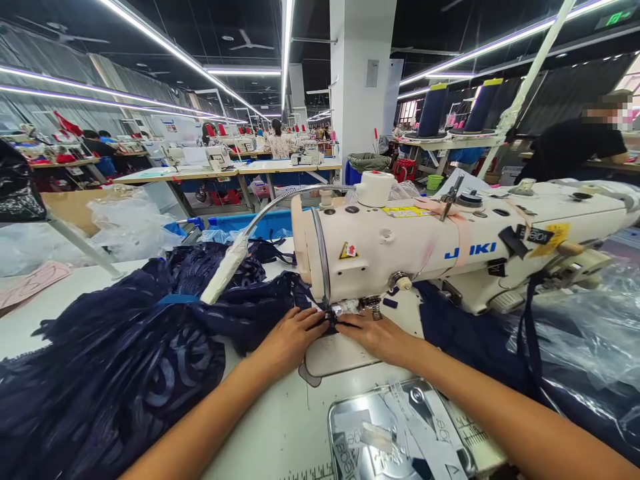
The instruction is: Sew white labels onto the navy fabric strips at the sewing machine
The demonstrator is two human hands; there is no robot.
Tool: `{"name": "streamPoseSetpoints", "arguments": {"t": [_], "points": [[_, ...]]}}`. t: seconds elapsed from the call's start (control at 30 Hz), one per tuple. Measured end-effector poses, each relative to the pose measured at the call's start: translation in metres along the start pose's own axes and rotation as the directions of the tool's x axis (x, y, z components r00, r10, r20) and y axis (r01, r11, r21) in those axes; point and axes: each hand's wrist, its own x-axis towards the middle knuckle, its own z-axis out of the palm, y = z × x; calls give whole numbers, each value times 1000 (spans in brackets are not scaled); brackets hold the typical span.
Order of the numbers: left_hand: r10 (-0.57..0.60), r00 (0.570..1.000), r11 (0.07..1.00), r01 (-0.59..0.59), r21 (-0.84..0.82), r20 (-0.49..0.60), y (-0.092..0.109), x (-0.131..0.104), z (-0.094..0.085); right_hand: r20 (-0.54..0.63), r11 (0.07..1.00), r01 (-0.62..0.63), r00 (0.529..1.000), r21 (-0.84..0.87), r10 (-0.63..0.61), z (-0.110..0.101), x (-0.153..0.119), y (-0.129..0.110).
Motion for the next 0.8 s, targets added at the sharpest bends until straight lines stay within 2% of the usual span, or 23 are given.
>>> {"name": "streamPoseSetpoints", "arguments": {"t": [0.1,0.2,0.3,0.63,0.8], "points": [[4,1000,1000,-4,14,2,0,1,-1,-39,1000,5,999,10,-4,0,1,0],[18,1000,999,-18,30,-10,-1,3,-2,-130,999,17,991,44,-11,1,2,-1],[31,999,999,-30,40,-36,-4,4,-2,-172,997,-9,985,77,22,3,1,-1],[13,996,999,-10,42,-87,-12,13,3,-8,983,-133,991,129,135,11,-3,4],[-50,994,997,55,48,-98,-9,14,-1,-20,976,-202,979,78,204,8,-2,0]]}}
